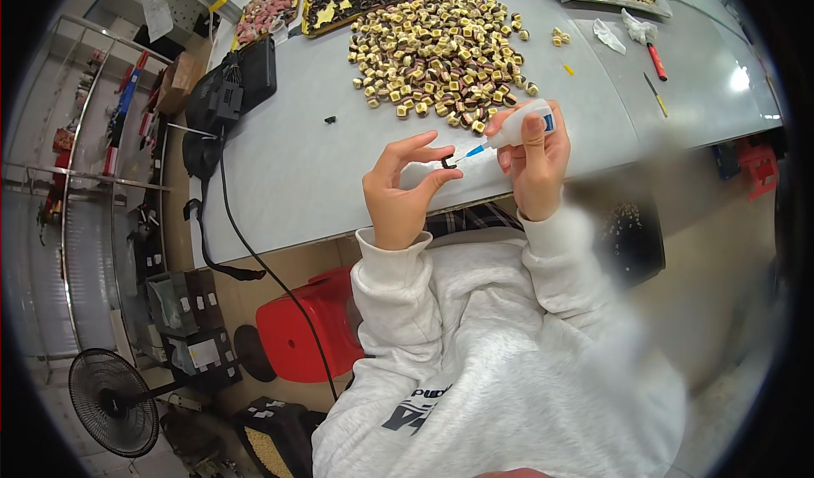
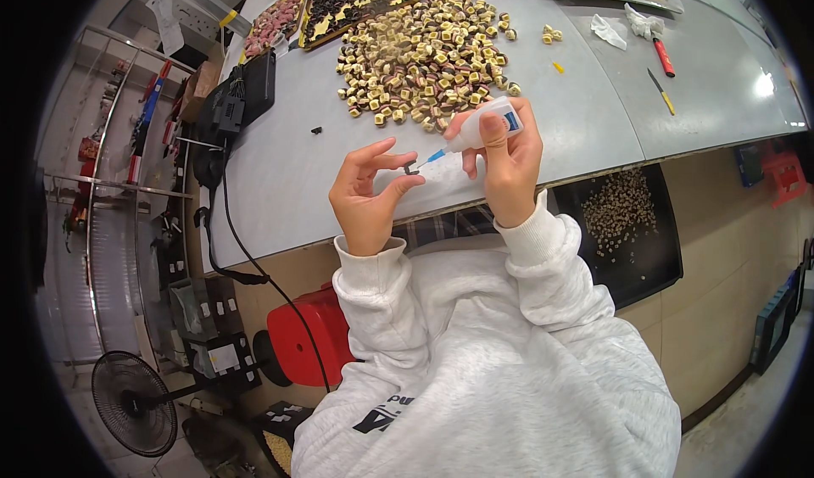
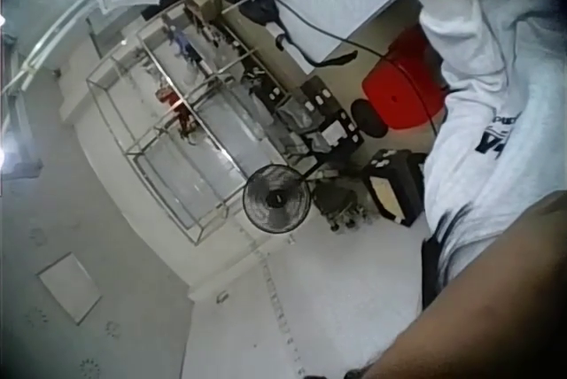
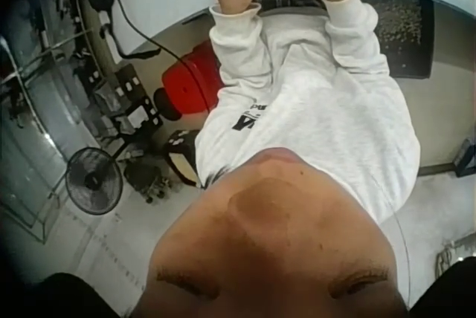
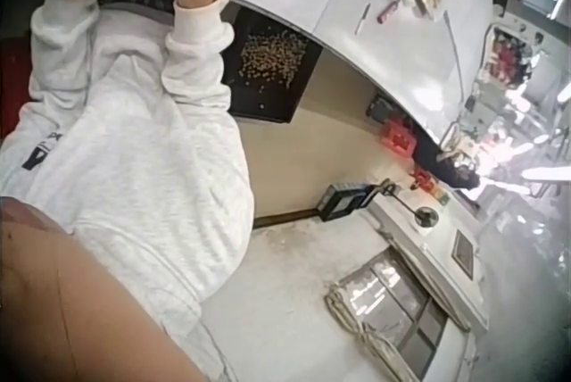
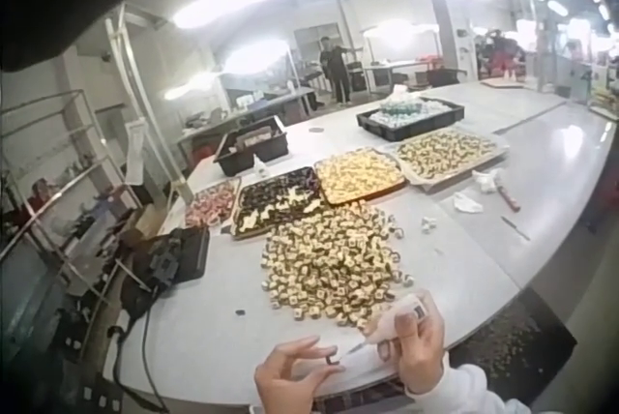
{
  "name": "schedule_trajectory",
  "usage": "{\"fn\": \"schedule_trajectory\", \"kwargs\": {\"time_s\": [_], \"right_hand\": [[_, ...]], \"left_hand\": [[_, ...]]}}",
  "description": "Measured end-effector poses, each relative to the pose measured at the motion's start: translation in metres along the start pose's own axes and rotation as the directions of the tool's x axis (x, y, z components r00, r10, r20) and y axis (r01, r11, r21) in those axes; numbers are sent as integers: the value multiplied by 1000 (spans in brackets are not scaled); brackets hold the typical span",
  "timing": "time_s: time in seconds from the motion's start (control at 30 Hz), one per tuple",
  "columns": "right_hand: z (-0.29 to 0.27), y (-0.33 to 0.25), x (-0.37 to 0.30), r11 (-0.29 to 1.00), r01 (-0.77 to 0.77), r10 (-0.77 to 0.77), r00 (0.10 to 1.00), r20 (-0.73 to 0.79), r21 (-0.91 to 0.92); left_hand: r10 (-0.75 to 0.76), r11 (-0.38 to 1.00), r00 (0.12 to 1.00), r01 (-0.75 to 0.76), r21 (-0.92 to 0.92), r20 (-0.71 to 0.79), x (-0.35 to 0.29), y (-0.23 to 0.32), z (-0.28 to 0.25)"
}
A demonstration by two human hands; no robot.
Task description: The worker is using a small bottle of glue to join together small gold-colored and black plastic components on a workbench.
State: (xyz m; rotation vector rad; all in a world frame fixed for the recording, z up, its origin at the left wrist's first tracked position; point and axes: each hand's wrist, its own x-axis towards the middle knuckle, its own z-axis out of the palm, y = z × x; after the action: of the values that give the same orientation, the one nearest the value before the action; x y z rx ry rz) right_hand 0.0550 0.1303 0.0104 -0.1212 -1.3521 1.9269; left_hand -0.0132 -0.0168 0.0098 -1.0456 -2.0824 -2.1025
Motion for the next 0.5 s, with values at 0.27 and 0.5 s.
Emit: {"fn": "schedule_trajectory", "kwargs": {"time_s": [0.27,0.5], "right_hand": [[3,-1,-3,1000,20,-20,1000,3,-22],[4,-1,-5,999,12,-12,1000,4,-36]], "left_hand": [[-34,999,999,34,3,23,0,2,1],[-36,999,999,35,22,25,-2,3,-1]]}}
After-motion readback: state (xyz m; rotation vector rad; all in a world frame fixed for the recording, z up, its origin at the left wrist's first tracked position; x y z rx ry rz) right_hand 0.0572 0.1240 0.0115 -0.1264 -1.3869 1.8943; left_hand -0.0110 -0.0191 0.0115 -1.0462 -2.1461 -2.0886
